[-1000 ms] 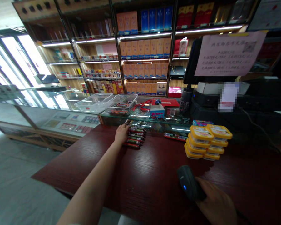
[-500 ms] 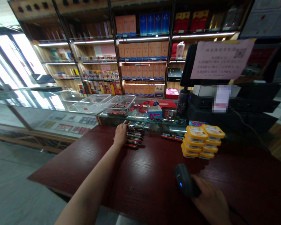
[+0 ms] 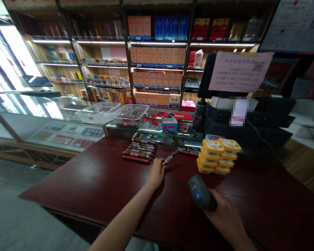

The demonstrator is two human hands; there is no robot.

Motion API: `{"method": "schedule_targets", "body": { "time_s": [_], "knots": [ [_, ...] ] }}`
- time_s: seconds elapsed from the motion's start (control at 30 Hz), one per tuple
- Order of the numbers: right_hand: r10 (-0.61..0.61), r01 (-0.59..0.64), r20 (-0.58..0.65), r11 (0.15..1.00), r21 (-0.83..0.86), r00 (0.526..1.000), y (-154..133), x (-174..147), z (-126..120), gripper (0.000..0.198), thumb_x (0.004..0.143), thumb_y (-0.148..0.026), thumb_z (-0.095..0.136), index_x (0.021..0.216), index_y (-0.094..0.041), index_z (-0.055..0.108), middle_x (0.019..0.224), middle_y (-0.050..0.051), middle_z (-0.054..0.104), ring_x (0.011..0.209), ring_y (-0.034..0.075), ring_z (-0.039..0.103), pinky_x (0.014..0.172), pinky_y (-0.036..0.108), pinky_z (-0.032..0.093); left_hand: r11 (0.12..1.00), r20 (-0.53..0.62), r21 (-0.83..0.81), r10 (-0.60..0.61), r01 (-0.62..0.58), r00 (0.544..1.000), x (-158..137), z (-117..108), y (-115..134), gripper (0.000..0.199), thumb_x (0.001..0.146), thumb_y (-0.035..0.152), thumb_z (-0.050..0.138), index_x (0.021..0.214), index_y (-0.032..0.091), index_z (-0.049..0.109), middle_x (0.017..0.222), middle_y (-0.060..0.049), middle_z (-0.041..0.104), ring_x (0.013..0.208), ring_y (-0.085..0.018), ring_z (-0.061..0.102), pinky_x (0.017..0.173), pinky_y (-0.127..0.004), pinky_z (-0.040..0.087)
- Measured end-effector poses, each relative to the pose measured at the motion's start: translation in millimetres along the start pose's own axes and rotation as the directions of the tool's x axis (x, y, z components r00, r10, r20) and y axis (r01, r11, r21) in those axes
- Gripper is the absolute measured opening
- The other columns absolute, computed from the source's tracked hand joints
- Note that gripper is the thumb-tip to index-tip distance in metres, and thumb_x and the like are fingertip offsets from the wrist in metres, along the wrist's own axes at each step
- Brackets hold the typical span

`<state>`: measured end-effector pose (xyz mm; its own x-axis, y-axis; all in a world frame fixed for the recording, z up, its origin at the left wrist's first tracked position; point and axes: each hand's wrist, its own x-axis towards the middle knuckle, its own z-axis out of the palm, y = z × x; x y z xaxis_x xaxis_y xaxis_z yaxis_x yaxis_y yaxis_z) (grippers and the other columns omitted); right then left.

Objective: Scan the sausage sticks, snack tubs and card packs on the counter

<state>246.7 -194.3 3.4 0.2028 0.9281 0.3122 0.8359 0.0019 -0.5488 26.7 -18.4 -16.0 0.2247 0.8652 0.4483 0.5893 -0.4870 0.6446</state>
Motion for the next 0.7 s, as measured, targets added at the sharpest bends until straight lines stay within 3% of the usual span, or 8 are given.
{"method": "schedule_targets", "body": {
  "time_s": [0.07, 0.2, 0.43, 0.7],
  "knots": [
    [0.024, -0.03, 0.042, 0.988, 0.153, 0.999, -11.7, 0.5, -7.8, 0.023, 0.074, -0.033, 0.054, 0.093, -0.026, 0.064, 0.086, 0.002, 0.073, 0.079, 0.023, 0.068, 0.07, 0.033, 0.049, 1.0, -0.002, 0.009, -0.025, 0.025, 1.0, -2.2, 2.9, -0.8, 0.027, 0.081, 0.008, 0.048, 0.104, 0.019, 0.054, 0.102, -0.006, 0.053, 0.098, -0.018, 0.054, 0.094, -0.036, 0.045],
    [-0.012, -0.017, 0.068, 0.917, 0.399, 0.998, -36.4, -0.1, -16.6, 0.03, 0.072, -0.038, 0.057, 0.096, -0.02, 0.064, 0.093, 0.007, 0.072, 0.086, 0.023, 0.066, 0.079, 0.034, 0.05, 0.998, -0.012, 0.049, -0.033, 0.034, 0.999, -2.1, 3.8, 0.3, 0.027, 0.08, 0.008, 0.049, 0.104, 0.019, 0.054, 0.103, -0.007, 0.053, 0.099, -0.019, 0.053, 0.094, -0.036, 0.045],
    [0.037, -0.093, 0.14, 0.902, 0.422, 0.989, -58.0, -1.8, -12.8, 0.021, 0.069, -0.036, 0.063, 0.084, -0.021, 0.065, 0.082, 0.004, 0.072, 0.076, 0.022, 0.066, 0.07, 0.032, 0.05, 0.998, -0.029, 0.06, -0.016, 0.018, 0.999, -3.2, 4.3, -0.8, 0.023, 0.081, 0.01, 0.048, 0.101, 0.018, 0.055, 0.101, -0.007, 0.054, 0.096, -0.018, 0.054, 0.09, -0.032, 0.046],
    [0.011, -0.063, 0.123, 0.902, 0.426, 0.992, -53.4, -0.9, -13.5, 0.026, 0.072, -0.035, 0.059, 0.091, -0.021, 0.067, 0.089, 0.007, 0.073, 0.083, 0.024, 0.067, 0.076, 0.033, 0.05, 0.999, -0.046, 0.033, 0.022, -0.021, 0.999, -5.3, 4.9, -1.4, 0.025, 0.082, 0.012, 0.046, 0.105, 0.018, 0.054, 0.1, -0.008, 0.055, 0.096, -0.018, 0.055, 0.09, -0.031, 0.045]
  ]
}}
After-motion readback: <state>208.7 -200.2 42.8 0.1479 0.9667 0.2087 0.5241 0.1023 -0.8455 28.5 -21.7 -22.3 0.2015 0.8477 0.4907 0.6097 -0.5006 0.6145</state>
